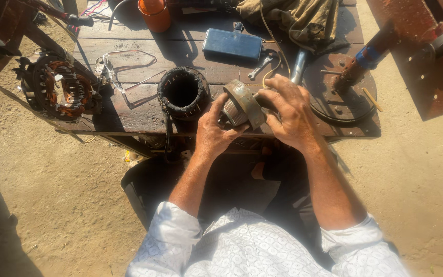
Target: The person disassembles a small electrical motor, removes the rotor, and applies oil to the bearings using an oil can. The person then reassembles the motor and uses pliers to strip and twist wires.
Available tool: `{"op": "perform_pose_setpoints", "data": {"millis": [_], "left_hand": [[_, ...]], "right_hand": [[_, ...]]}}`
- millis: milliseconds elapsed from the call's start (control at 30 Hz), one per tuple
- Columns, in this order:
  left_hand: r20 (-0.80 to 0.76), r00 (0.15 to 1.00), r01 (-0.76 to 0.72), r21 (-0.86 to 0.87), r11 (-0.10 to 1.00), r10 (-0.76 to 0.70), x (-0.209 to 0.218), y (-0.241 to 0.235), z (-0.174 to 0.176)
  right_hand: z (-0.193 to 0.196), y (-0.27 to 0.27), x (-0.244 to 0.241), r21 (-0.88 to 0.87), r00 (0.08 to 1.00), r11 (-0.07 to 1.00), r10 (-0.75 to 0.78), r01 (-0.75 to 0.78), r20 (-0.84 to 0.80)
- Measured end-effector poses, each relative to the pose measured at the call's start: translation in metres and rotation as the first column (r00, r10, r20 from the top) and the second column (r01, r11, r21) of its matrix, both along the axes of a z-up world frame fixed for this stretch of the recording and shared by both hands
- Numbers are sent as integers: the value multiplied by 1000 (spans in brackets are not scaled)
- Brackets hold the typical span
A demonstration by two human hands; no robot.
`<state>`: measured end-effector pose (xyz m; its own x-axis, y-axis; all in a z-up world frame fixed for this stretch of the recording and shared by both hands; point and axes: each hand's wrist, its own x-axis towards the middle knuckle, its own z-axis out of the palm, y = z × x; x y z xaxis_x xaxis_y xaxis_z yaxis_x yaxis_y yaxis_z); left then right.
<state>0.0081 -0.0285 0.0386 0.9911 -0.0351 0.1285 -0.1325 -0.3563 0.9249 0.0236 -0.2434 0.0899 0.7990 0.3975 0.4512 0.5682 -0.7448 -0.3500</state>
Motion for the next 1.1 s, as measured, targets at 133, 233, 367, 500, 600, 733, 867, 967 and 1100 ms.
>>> {"op": "perform_pose_setpoints", "data": {"millis": [133, 233, 367, 500, 600, 733, 867, 967, 1100], "left_hand": [[274, 959, 59, 42, 997, -68, -1, 5, -2], [175, 979, 101, 11, 995, -102, -3, 9, -4], [61, 994, 88, 6, 996, -88, -6, 10, -2], [233, 971, 29, 127, 991, -58, -16, 14, -1], [245, 969, -3, 163, 987, -38, -27, 21, -1], [233, 972, -23, 146, 989, -12, -46, 34, -6], [215, 975, -68, 79, 995, 50, -70, 52, -15], [161, 986, -48, -7, 999, 49, -87, 63, -22], [-67, 996, -72, -125, 990, 64, -95, 68, -29]], "right_hand": [[-4, -2, -2, -87, 997, 996, -16, 23, 73], [-15, -1, -8, -70, 996, 996, -49, 54, 68], [-31, -3, -14, -42, 994, 995, -84, 87, 72], [-40, -11, -15, -35, 992, 992, -124, 125, 17], [-41, -11, -15, 2, 993, 993, -117, 117, -5], [-38, -8, -10, -1, 989, 990, -143, 143, -25], [-32, -8, -3, 9, 992, 992, -123, 123, -27], [-30, -9, 2, -1, 993, 993, -115, 115, -33], [-31, -11, 8, -19, 995, 995, -98, 97, -15]]}}
